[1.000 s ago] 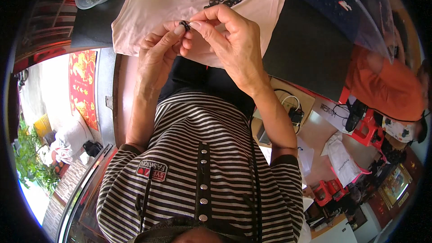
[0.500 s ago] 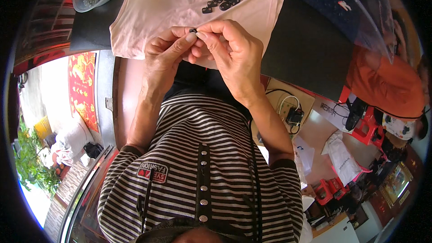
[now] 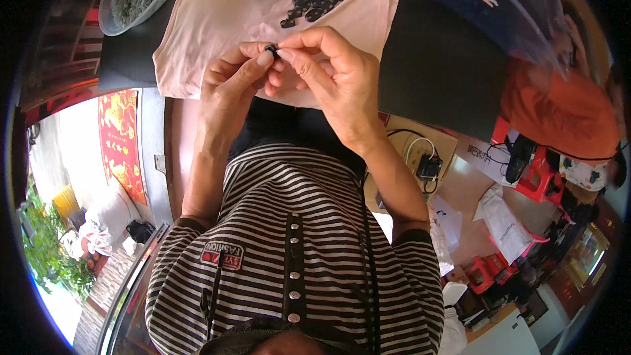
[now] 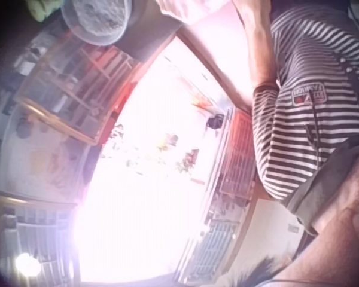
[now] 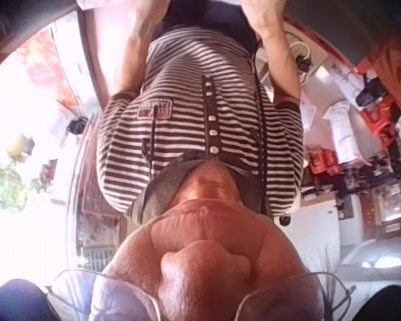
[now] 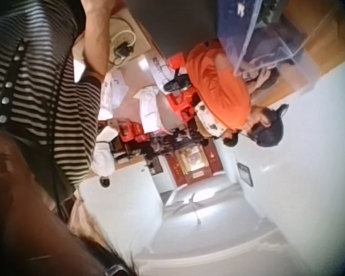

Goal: The person assembles small black plastic components by hand, picking up individual pieces from a pile on a pink cloth and inserting a small metal pin into each one. The person handles the items one at a time, manipulating them with both hands to secure the pin before placing the finished unit back onto the cloth.

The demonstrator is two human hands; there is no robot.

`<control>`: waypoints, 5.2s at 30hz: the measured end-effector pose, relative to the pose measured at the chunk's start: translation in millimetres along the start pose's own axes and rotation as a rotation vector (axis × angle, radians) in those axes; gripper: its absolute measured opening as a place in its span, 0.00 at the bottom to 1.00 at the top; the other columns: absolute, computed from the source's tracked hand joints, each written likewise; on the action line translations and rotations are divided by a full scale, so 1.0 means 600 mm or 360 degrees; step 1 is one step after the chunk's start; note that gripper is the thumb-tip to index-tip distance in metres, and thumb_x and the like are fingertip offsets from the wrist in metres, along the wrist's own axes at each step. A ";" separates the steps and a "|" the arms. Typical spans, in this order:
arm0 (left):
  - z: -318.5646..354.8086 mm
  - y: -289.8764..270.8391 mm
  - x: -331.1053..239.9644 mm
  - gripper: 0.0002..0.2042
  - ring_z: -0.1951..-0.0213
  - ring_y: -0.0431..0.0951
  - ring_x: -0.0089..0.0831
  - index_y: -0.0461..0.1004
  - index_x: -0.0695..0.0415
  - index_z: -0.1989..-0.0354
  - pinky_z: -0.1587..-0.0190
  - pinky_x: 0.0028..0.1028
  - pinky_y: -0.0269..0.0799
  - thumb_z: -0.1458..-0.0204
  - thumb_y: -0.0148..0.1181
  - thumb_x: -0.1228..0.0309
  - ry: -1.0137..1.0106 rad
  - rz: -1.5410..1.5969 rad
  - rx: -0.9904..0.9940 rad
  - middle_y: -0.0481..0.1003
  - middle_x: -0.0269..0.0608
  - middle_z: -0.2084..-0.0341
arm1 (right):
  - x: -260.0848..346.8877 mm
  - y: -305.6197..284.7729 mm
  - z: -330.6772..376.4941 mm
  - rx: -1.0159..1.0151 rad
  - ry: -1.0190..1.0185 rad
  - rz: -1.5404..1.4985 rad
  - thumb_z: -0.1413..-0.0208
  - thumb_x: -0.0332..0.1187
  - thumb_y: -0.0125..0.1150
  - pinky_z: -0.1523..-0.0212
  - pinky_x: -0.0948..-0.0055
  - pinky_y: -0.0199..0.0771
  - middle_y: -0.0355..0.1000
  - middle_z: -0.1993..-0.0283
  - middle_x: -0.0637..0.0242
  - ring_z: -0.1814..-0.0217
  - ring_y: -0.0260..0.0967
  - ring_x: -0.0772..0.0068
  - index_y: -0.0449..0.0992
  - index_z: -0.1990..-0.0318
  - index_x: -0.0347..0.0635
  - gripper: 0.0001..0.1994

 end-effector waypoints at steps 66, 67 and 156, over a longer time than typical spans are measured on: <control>-0.021 0.020 -0.012 0.08 0.74 0.75 0.24 0.74 0.68 0.63 0.70 0.22 0.72 0.45 0.58 0.73 0.0307 -0.0138 -0.0076 0.78 0.44 0.71 | 0.005 -0.027 -0.033 -0.0038 0.0183 -0.0280 0.45 0.31 0.61 0.77 0.86 0.66 0.74 0.70 0.67 0.76 0.64 0.86 0.76 0.61 0.33 0.09; -0.020 0.020 -0.012 0.08 0.74 0.75 0.24 0.74 0.68 0.63 0.70 0.22 0.72 0.45 0.58 0.74 0.0310 -0.0156 -0.0085 0.78 0.44 0.71 | 0.009 -0.025 -0.031 -0.0040 0.0155 -0.0218 0.45 0.30 0.61 0.78 0.86 0.66 0.74 0.70 0.68 0.77 0.64 0.87 0.76 0.61 0.33 0.09; -0.060 0.045 -0.071 0.12 0.65 0.77 0.26 0.76 0.59 0.55 0.62 0.23 0.74 0.50 0.60 0.80 0.1063 -0.1226 0.0055 0.75 0.42 0.62 | 0.122 -0.225 -0.087 -0.0991 -0.0744 0.0722 0.50 0.26 0.64 0.69 0.85 0.65 0.69 0.72 0.73 0.72 0.63 0.87 0.78 0.56 0.42 0.12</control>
Point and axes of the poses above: each hand's wrist, its own z-axis away from the middle knuckle, its own y-axis out of the palm, x = y × z, the point moved 4 cm from there along -z, towards the middle knuckle
